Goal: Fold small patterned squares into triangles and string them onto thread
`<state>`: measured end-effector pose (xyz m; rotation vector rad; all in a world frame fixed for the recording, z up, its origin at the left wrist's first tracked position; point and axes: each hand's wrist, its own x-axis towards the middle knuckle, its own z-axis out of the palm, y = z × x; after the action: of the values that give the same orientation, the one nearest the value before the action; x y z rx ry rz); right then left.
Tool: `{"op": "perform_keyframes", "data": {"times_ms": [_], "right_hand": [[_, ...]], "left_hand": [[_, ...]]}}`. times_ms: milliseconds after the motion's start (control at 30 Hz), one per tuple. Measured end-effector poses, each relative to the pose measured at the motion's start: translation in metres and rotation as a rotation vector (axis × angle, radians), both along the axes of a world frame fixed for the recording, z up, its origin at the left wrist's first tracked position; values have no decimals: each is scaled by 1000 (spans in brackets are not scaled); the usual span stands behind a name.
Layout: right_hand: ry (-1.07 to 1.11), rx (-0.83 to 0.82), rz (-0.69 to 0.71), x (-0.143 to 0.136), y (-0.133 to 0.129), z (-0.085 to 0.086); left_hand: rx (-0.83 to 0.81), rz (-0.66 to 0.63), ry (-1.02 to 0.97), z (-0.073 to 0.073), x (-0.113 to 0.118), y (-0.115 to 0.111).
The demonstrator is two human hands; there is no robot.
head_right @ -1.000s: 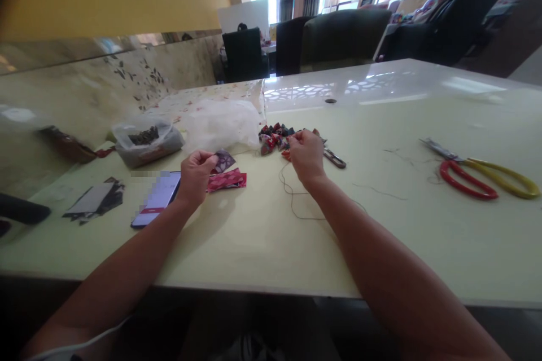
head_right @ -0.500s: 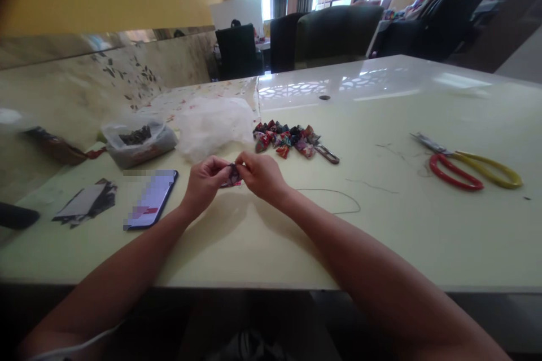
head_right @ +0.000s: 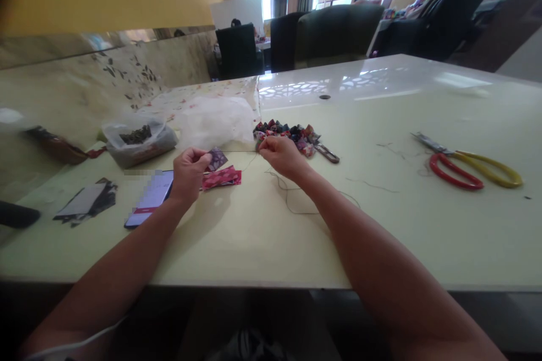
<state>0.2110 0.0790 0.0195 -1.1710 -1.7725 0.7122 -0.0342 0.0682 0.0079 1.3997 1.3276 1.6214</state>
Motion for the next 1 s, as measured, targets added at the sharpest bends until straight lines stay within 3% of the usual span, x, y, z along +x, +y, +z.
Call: {"op": "perform_keyframes", "data": {"times_ms": [400,500,667,833,933,1000], "right_hand": [[96,-293,-141,19,2,10],[90,-292,-216,25,6,7],[13,-160,-429,27,13,1],[354,-196,-487,30,16,8],[584,-219,-563,47,22,13],[611,-234,-596,64,28,13]], "left_hand": [[64,113,-110,7,-14,15],[62,140,-135,11,-15,16],[66,162,-127,14,-14,14],[94,183,-82,13,-18,16],[87,212,-65,11,-23,20],[85,233,-60,11,-26,23]]}}
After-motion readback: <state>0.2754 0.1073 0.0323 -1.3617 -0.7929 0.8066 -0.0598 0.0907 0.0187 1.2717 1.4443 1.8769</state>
